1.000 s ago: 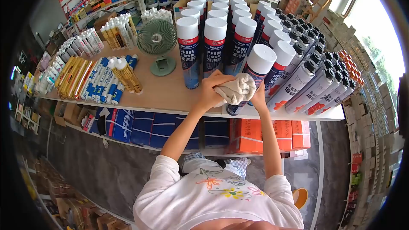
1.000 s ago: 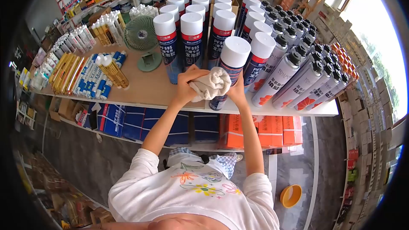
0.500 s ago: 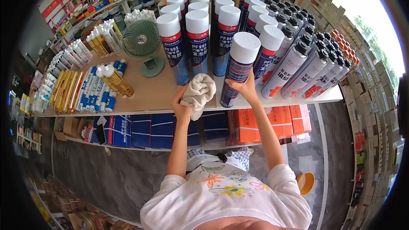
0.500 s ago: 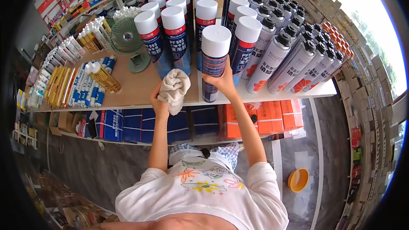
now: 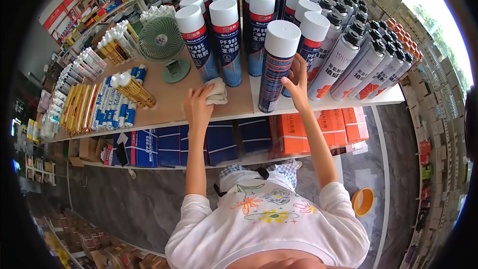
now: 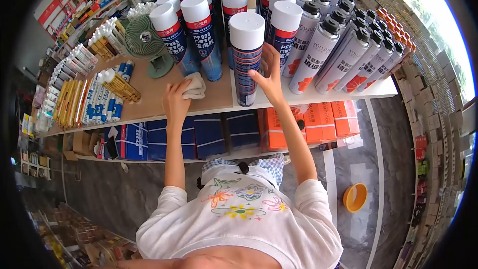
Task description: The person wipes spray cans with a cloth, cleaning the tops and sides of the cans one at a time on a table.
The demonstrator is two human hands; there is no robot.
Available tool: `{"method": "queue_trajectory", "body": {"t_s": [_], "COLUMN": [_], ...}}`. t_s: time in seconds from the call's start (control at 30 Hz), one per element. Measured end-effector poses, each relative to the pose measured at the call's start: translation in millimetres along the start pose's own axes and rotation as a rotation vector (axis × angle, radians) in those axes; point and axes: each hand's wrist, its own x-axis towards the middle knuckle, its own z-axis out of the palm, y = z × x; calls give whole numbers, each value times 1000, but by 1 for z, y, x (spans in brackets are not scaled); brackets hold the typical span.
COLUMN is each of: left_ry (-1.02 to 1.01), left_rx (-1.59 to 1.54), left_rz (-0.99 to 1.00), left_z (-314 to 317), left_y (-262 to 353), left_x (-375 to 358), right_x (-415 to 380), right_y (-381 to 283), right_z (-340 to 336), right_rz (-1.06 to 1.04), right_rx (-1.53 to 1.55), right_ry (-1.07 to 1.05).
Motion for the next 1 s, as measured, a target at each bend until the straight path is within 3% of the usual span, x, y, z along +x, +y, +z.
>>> {"method": "queue_trajectory", "body": {"t_s": [0.03, 0.1, 0.27, 0.3, 0.33, 0.43, 0.5, 0.53, 0.6, 0.7, 0.87, 0.97, 1.0], "left_ry": [-2, -325, -406, -415, -419, -323, -413, -407, -326, -313, -407, -322, -211], "left_rx": [-1, 135, 12, 11, 10, -26, -390, -389, -841, -1039, -1089, -1157, -994], "left_rz": [4, -44, -81, -75, -73, 94, -19, -20, 71, 46, 98, -33, -23], "left_z": [5, 10, -18, -25, -33, -56, -65, -59, -45, -9, 32, 26, 29], "left_y": [-6, -12, 1, 7, 13, 42, 66, 73, 86, 103, 108, 122, 126], "left_x": [-7, -17, -9, -5, 0, 20, 39, 46, 60, 68, 68, 64, 61], "right_x": [-8, -26, -90, -99, -108, -125, -129, -129, -133, -138, -144, -146, -145], "right_y": [-1, -1, 19, 26, 35, 50, 54, 56, 58, 65, 56, 56, 55], "right_z": [-3, -7, 1, 0, -1, 1, 4, 7, 13, 22, 25, 21, 20], "right_rz": [-27, -74, -60, 49, 158, 204, 242, 238, 310, 266, 232, 272, 274], "right_rx": [-59, -143, -240, -196, -152, -174, -198, -198, -160, -226, -338, -265, -265], "right_ry": [9, 9, 208, 232, 257, 266, 263, 259, 220, 181, 154, 154, 156]}}
